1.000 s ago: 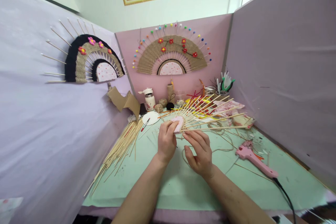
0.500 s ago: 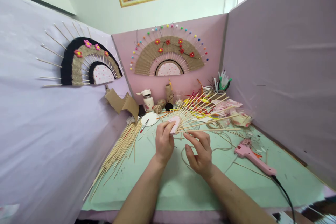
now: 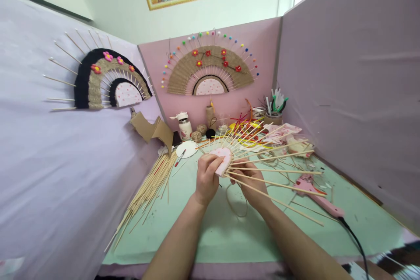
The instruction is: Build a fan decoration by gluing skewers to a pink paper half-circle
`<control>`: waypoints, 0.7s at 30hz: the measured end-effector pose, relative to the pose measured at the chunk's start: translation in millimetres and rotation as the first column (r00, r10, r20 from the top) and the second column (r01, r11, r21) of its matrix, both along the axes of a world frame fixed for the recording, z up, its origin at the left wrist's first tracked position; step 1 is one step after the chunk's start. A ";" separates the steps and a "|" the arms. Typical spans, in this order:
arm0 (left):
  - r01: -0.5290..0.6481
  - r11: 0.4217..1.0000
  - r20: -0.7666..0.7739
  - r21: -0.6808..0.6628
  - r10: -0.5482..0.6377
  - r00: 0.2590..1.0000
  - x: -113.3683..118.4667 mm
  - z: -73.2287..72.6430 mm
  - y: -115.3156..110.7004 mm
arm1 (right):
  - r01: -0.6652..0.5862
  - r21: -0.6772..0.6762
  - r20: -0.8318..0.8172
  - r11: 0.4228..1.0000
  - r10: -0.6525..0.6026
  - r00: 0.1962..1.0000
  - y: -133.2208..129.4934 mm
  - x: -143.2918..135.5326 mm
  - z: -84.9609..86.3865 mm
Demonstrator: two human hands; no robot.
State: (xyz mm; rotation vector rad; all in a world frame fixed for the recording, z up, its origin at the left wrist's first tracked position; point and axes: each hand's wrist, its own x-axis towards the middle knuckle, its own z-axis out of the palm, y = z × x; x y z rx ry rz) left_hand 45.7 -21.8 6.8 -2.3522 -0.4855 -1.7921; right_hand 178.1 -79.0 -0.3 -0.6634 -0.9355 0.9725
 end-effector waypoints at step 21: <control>0.154 0.945 0.276 -0.287 -0.073 0.958 8.5 16.5 -0.5 | 0.305 0.266 0.413 0.914 -0.394 0.821 1.8 -4.2 47.3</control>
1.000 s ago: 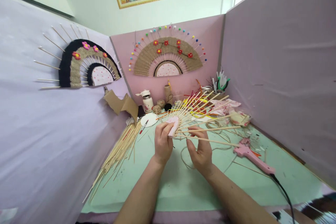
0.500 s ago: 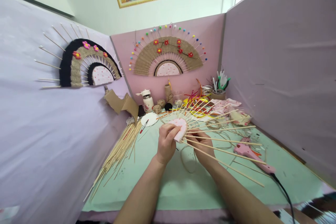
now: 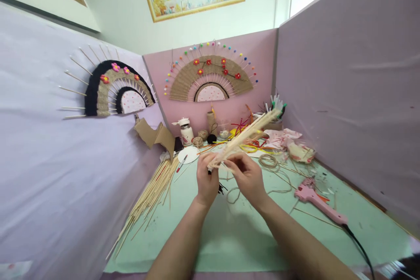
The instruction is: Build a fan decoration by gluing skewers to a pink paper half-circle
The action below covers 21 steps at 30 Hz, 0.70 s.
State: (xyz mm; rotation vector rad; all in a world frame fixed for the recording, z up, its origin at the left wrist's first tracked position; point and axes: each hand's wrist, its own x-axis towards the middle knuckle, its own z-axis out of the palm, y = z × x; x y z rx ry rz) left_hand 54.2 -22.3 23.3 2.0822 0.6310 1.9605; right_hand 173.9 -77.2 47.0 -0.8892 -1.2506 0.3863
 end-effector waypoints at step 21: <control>0.020 0.983 0.272 -0.180 0.030 0.962 -45.7 65.0 29.2 | 0.081 0.018 0.355 0.997 -0.082 0.931 66.0 1.2 74.0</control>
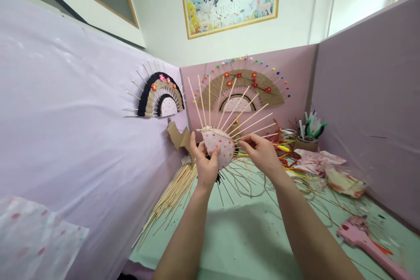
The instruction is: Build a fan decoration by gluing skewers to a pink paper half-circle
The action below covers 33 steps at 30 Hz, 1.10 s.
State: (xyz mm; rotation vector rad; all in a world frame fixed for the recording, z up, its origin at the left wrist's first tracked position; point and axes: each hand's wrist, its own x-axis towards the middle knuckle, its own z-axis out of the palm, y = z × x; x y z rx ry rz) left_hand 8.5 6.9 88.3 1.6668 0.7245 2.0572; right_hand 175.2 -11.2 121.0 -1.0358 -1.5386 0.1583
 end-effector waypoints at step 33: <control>0.094 0.987 -0.270 0.129 -0.056 0.961 50.0 -14.1 -5.6 | 0.119 0.560 0.233 0.820 -0.294 0.927 -36.1 -1.2 14.7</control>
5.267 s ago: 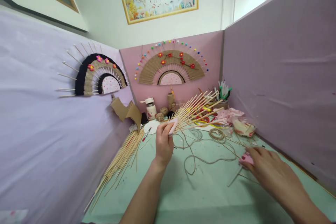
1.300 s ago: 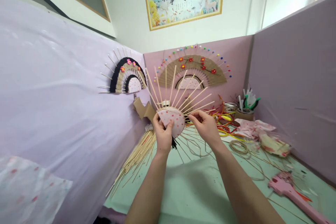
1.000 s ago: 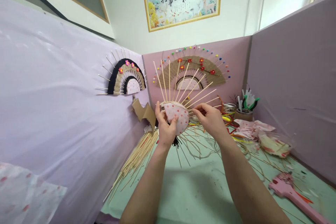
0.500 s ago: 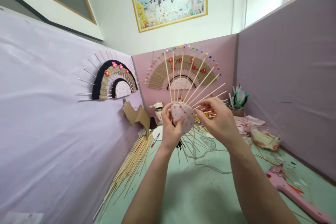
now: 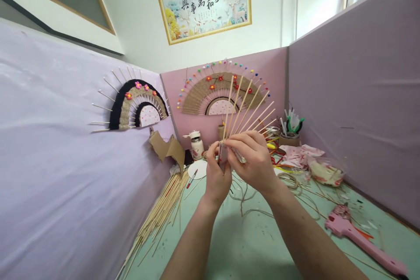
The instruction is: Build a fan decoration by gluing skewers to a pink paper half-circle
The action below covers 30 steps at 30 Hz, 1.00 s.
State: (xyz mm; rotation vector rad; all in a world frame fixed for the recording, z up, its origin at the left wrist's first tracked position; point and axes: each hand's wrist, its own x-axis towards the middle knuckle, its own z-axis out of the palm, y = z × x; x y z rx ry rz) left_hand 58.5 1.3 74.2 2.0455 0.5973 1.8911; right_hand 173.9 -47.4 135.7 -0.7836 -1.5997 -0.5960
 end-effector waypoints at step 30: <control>-0.088 0.986 0.023 0.144 0.086 0.996 -1.8 -8.6 4.3 | 0.006 -0.018 -0.017 1.000 -0.006 1.000 3.1 -8.0 -4.9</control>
